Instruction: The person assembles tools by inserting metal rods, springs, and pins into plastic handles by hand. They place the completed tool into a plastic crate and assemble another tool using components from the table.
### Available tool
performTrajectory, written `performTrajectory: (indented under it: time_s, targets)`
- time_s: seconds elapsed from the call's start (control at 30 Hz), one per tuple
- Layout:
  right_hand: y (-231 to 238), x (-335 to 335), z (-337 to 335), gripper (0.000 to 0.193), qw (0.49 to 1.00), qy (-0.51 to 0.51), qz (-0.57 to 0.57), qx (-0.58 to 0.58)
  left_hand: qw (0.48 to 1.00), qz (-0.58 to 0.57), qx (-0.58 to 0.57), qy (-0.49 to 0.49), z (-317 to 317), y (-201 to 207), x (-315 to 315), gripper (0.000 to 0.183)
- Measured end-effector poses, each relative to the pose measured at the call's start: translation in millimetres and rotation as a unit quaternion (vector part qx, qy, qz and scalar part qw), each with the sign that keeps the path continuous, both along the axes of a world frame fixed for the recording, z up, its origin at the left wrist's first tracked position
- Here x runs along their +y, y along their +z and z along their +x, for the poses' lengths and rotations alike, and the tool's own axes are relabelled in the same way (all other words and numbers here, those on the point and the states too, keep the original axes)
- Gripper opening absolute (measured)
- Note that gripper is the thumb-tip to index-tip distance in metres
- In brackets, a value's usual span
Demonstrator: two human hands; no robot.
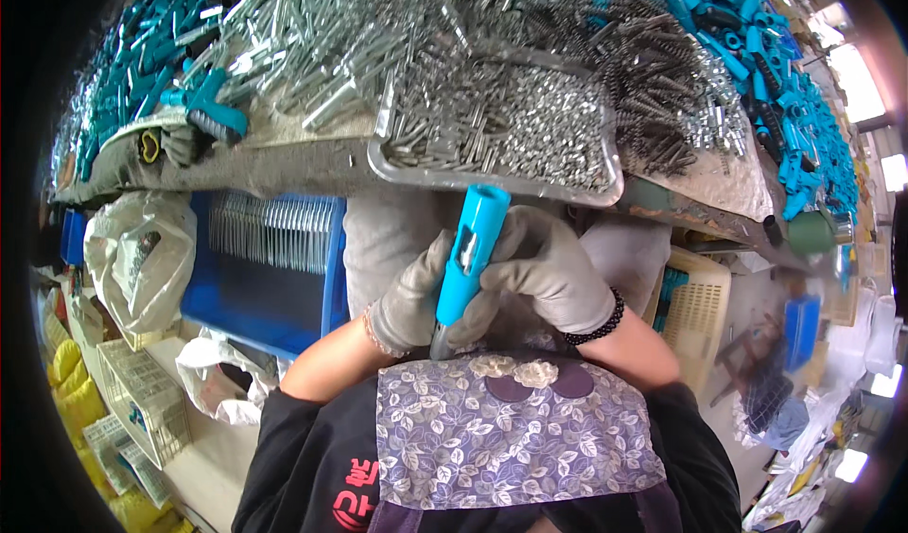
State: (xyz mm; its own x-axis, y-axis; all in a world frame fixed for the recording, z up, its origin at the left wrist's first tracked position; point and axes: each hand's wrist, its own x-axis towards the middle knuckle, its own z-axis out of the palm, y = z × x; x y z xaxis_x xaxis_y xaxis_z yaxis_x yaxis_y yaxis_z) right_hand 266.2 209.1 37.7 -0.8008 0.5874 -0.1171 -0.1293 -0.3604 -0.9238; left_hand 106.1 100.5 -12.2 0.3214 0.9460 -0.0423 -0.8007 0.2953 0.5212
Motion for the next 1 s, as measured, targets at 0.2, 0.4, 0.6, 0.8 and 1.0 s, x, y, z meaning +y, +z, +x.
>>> performTrajectory:
  time_s: [0.2, 0.4, 0.6, 0.8, 1.0]
  targets:
    - [-8.6, -7.5, -0.5, 0.033, 0.988, 0.090, -0.124, 0.028, 0.970, 0.031, 0.228, 0.078, -14.6, 36.8, -2.3, 0.087]
    - [-10.5, -14.5, -8.9, 0.041, 0.968, 0.246, -0.034, 0.035, 0.959, 0.043, 0.112, 0.255, 8.2, 79.2, 27.4, 0.059]
    - [-6.1, -21.4, -14.9, 0.038, 0.929, 0.007, 0.364, -0.067, 0.936, 0.031, 0.144, 0.320, 7.4, 83.0, 41.3, 0.055]
    - [39.8, 10.4, 22.6, 0.035, 0.874, 0.012, 0.463, -0.146, 0.900, 0.079, 0.323, 0.281, -1.5, 53.1, 36.8, 0.042]
    - [139.5, 168.9, -2.9, 0.022, 0.794, -0.222, 0.533, -0.192, 0.976, -0.018, 0.212, 0.051, -9.1, 9.7, -3.3, 0.080]
